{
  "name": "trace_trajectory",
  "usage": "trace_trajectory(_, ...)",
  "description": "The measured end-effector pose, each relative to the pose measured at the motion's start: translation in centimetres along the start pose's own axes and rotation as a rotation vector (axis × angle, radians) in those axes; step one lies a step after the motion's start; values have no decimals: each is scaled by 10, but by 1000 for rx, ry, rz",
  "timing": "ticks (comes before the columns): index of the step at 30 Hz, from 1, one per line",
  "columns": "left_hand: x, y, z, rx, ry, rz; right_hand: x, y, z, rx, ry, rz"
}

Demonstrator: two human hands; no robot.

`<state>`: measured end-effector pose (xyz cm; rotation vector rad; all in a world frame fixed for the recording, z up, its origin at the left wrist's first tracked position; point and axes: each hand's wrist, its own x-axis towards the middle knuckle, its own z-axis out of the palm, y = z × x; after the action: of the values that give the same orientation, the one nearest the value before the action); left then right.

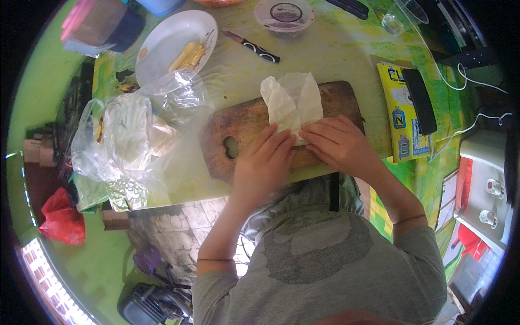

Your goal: The person places yellow sticks onto a thin white sheet, adds a dark granular filling from a container using a spoon, and folds the sheet to enclose the filling. The process is repeated to form multiple wrapped units on a cluttered table.

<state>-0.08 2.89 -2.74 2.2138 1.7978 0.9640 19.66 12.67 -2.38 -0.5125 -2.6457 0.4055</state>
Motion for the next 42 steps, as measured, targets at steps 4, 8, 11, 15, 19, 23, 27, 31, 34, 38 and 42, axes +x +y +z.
trace_trajectory(4, 4, -3, -2, -16, -23, 28, 7, -3, -4, -11, 15, -8)
trace_trajectory(8, 5, -8, 0, 20, -33, 89, 10, -6, -3, -37, 46, -23)
trace_trajectory(11, 6, -8, 1, 31, -35, 106, 8, -4, 2, -114, 34, -41)
trace_trajectory(15, 8, -7, 2, 19, -25, 95, 9, -3, 3, -81, 18, -35)
trace_trajectory(19, 11, -6, 0, 0, -33, 73, 10, -4, 1, -17, 31, -11)
trace_trajectory(23, 11, -8, 1, -83, -2, 31, 13, 0, 2, 73, 20, 14)
trace_trajectory(27, 14, -8, -5, -197, -29, -24, 16, 1, -1, 184, 42, 48)
trace_trajectory(31, 12, -12, -4, -163, -20, -11, 17, 3, -2, 239, 18, 64)
trace_trajectory(34, 10, -12, -4, -141, -21, -12, 14, 7, -2, 247, -20, 70)
trace_trajectory(38, 12, -10, -5, -143, -25, -35, 10, 7, -4, 255, -6, 80)
trace_trajectory(42, 11, -12, -5, -186, -31, -73, 5, 13, 0, 276, -14, 109)
